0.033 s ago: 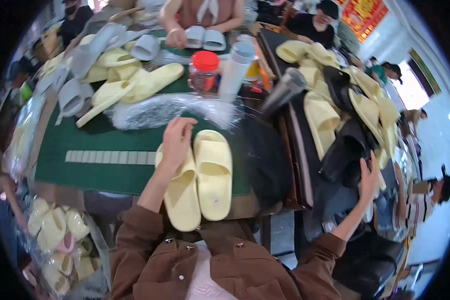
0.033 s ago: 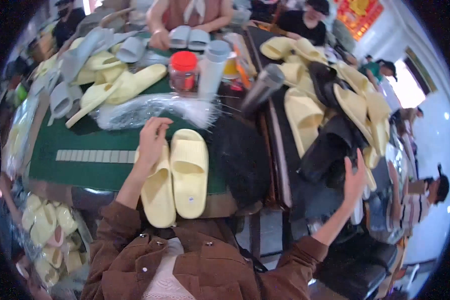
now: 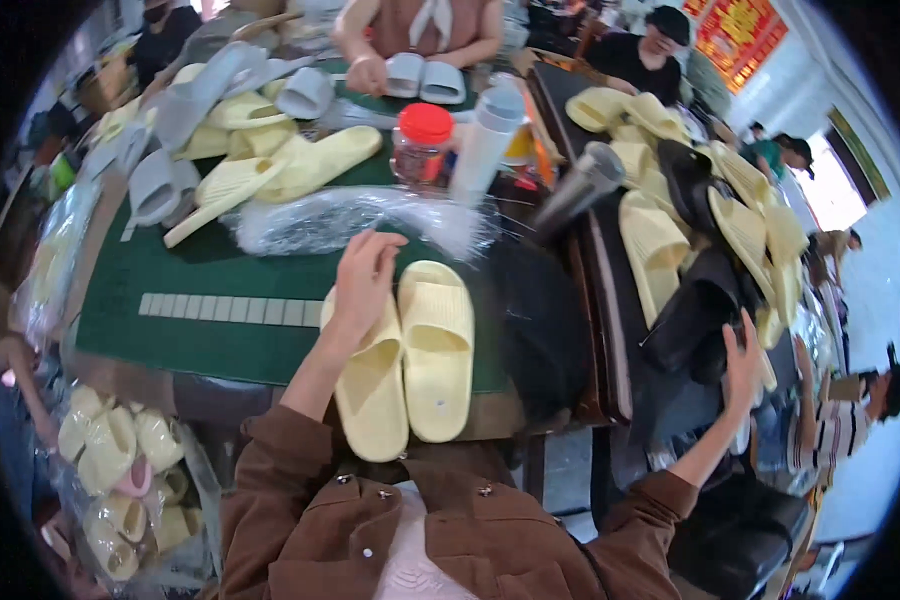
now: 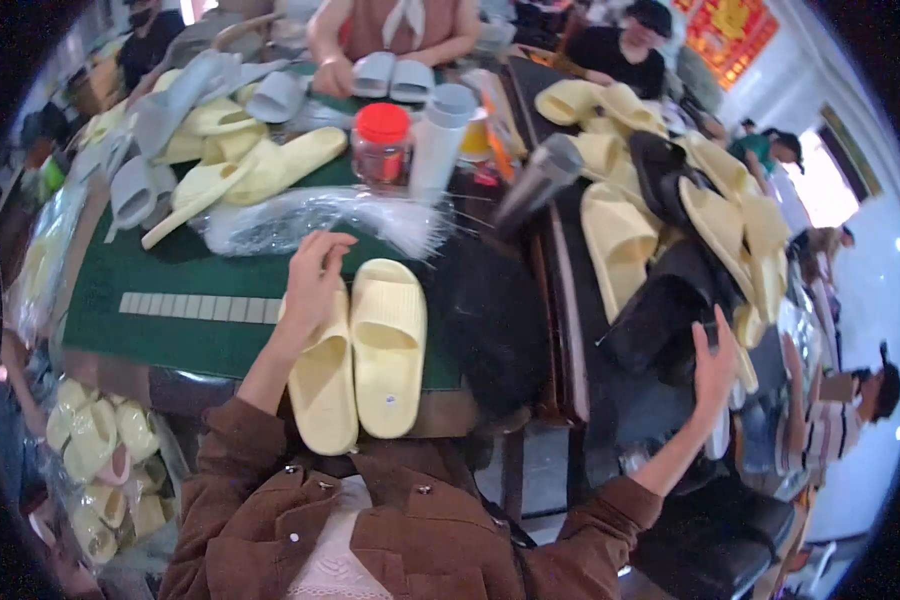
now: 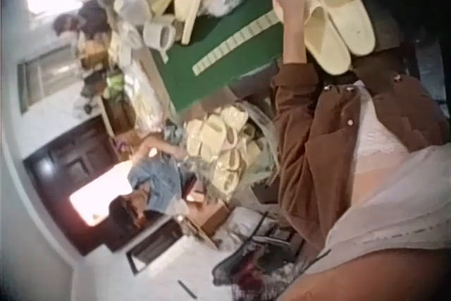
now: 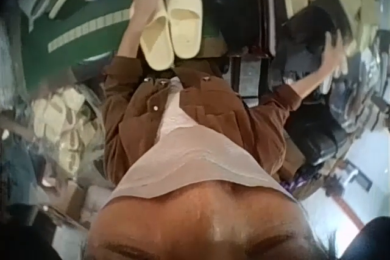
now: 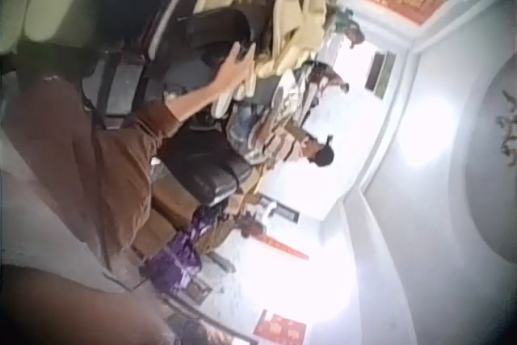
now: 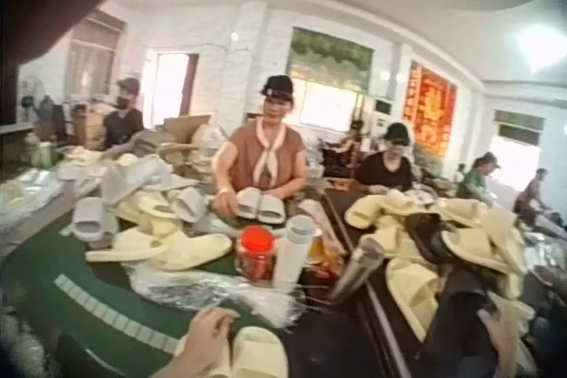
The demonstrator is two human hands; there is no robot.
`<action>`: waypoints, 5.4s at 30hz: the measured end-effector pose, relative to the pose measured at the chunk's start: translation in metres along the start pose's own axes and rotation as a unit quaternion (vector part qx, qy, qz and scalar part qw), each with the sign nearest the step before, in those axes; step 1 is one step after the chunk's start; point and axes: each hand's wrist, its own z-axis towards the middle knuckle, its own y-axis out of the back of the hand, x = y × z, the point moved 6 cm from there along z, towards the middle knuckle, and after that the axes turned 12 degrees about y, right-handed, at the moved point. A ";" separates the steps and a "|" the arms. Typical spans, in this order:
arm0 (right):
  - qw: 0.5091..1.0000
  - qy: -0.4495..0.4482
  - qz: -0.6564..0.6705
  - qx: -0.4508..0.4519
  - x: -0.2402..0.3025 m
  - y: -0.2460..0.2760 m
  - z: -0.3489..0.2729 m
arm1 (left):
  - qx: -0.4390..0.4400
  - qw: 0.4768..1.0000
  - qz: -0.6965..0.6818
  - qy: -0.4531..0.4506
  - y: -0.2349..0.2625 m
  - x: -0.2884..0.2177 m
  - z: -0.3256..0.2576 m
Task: Inspecting and trimming loose threads or imperfections from manufactured sandals at a workbench.
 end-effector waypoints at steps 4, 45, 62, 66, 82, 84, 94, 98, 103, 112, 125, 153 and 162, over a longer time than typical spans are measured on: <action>0.996 -0.053 0.022 0.072 0.004 -0.005 0.020 | 0.033 0.998 0.017 -0.048 0.022 -0.050 -0.019; 0.990 0.119 0.043 0.069 0.092 0.063 -0.056 | -0.255 0.766 0.561 0.183 0.365 0.172 -0.042; 0.873 0.307 0.325 0.197 0.354 -0.087 -0.060 | -0.156 0.940 0.283 0.113 0.220 0.076 -0.093; 0.884 0.317 0.235 0.250 0.382 -0.146 -0.091 | -0.046 0.982 0.145 0.113 0.147 0.035 -0.096; 0.821 0.364 0.325 0.296 0.371 -0.153 -0.127 | 0.021 0.984 0.155 0.082 0.082 0.027 -0.086; 0.807 0.354 0.378 0.285 0.370 -0.142 -0.121 | 0.029 0.986 0.145 0.082 0.082 0.030 -0.086; 0.916 0.265 0.252 0.166 0.331 -0.164 -0.088 | 0.046 0.990 0.077 0.110 0.068 0.019 -0.088; 0.922 0.239 0.216 0.216 0.325 -0.168 -0.094 | 0.045 0.991 0.074 0.099 0.052 0.018 -0.079; 0.896 0.263 0.342 0.106 0.311 -0.155 -0.082 | 0.043 0.989 0.123 0.072 0.039 0.014 -0.075; 0.653 0.050 0.742 0.143 0.332 -0.120 -0.030 | 0.082 0.990 0.096 0.068 0.041 0.021 -0.080; 0.513 -0.029 0.842 0.163 0.359 -0.152 -0.034 | 0.076 0.989 0.110 0.059 0.043 0.019 -0.084; 0.616 0.025 0.779 0.113 0.325 -0.102 -0.076 | 0.439 0.803 -0.386 0.117 0.014 -0.099 -0.119; 0.566 -0.050 0.822 0.040 0.278 -0.109 -0.055 | 0.495 0.807 -0.312 0.078 0.046 -0.091 -0.116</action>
